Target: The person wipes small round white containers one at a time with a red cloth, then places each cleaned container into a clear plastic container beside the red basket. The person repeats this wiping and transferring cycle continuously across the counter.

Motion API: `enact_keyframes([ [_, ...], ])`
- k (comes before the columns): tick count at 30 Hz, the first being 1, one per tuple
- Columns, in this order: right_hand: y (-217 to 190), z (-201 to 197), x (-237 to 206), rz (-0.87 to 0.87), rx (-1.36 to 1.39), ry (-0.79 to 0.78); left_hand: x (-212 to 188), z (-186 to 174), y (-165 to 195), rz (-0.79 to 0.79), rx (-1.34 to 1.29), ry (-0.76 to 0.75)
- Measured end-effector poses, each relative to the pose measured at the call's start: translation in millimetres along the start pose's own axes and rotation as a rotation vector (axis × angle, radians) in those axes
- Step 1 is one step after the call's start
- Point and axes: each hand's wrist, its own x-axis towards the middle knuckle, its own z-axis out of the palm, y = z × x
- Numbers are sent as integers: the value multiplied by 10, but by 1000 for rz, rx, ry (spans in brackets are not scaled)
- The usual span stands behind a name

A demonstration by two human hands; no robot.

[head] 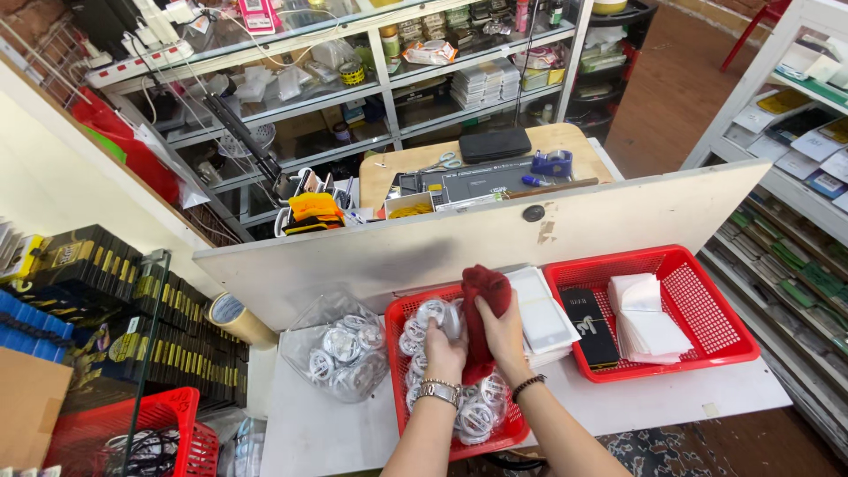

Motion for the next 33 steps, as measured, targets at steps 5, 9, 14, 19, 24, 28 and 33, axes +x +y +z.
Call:
enact_keyframes([
  [5, -130, -141, -49, -131, 47, -191, -107, 63, 247, 375, 548, -119],
  [9, -165, -268, 49, 32, 170, -21, -248, 178, 276, 435, 785, -215],
  [14, -143, -472, 275, 107, 324, 96, -131, 20, 417, 430, 781, 17],
  [19, -141, -655, 360, 127, 255, 75, 23, -313, 646, 589, 979, 119],
  [24, -92, -646, 282, 133, 192, 18, 1, -458, 770, 1254, 2125, -110],
  [28, 10, -624, 246, 169, 127, -15, 9, -424, 803, 1300, 2330, -441],
  [33, 90, -529, 158, 191, 49, -152, 71, -348, 742, 635, 1882, -146],
])
